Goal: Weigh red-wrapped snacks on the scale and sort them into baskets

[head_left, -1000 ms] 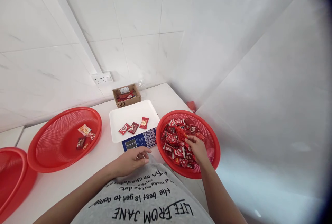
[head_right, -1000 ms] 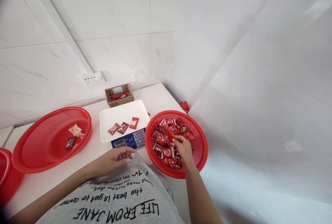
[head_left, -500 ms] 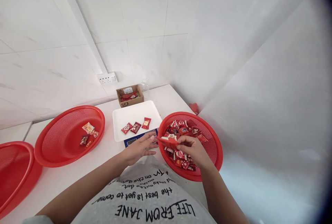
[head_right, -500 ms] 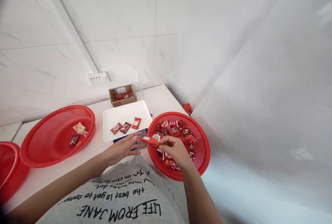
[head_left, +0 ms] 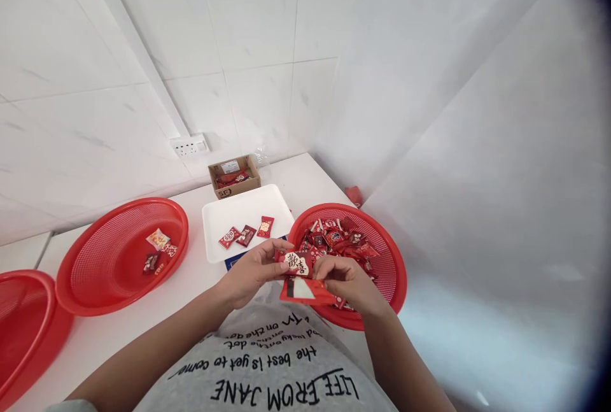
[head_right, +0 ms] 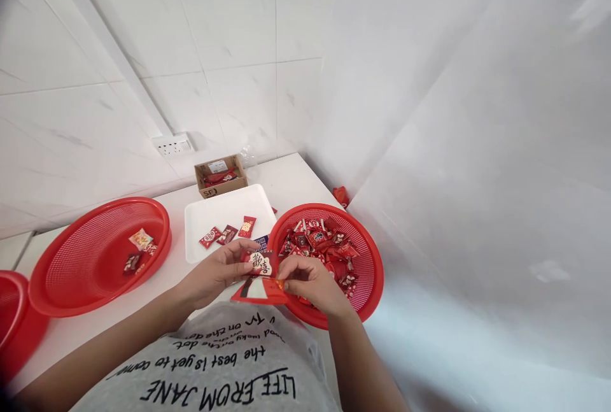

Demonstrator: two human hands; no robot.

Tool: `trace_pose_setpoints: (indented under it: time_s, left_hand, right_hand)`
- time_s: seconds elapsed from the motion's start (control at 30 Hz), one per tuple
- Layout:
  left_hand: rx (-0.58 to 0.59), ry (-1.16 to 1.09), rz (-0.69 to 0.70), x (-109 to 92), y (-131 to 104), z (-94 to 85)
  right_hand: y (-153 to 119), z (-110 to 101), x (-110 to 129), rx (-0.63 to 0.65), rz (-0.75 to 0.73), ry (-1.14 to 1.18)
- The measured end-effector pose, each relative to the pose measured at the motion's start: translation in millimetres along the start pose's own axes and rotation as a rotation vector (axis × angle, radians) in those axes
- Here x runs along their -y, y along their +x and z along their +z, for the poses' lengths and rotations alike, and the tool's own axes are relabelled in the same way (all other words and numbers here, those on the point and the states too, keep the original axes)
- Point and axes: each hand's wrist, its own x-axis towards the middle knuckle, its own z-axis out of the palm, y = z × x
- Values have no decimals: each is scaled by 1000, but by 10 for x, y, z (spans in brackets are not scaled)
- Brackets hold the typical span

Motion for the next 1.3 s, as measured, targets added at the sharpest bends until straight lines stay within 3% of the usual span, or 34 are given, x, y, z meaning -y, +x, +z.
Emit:
trace_pose_setpoints:
  time_s: [0.27,0.37,0.47,0.6,0.8,0.9,1.0,1.17,1.23,1.3]
  left_hand:
    - [-134,272,216,-170,-44,-66]
    - [-177,428,262,-140,-28,-73]
    - [-103,493,237,-108,-36,-47]
    - [-10,469,213,-46,-40,-40]
    - [-77,434,55,280,66,-207]
    - [-100,403,-47,473,144,-362]
    - [-227,261,-96,507,241,-553]
    - [-521,-60,-68,295,426,-853]
    - [-575,-111,-104,297,448,-913]
    - [-551,-98,-219,393,416,-923]
  right_hand:
    - [14,-17,26,-254,45,383]
    - [61,33,56,-269,100,506]
    - [118,125,64,-241,181,545]
    - [165,268,40,-240,251,426]
    - [176,320,-259,-140,272,58]
    - [188,294,-468,-165,319,-47]
    - [194,281,-571,-211,338,-69]
    - [185,260,-573,-188,327,-31]
    - [186,248,-576,-182,310,-39]
    - [192,240,-589,-183,308,-62]
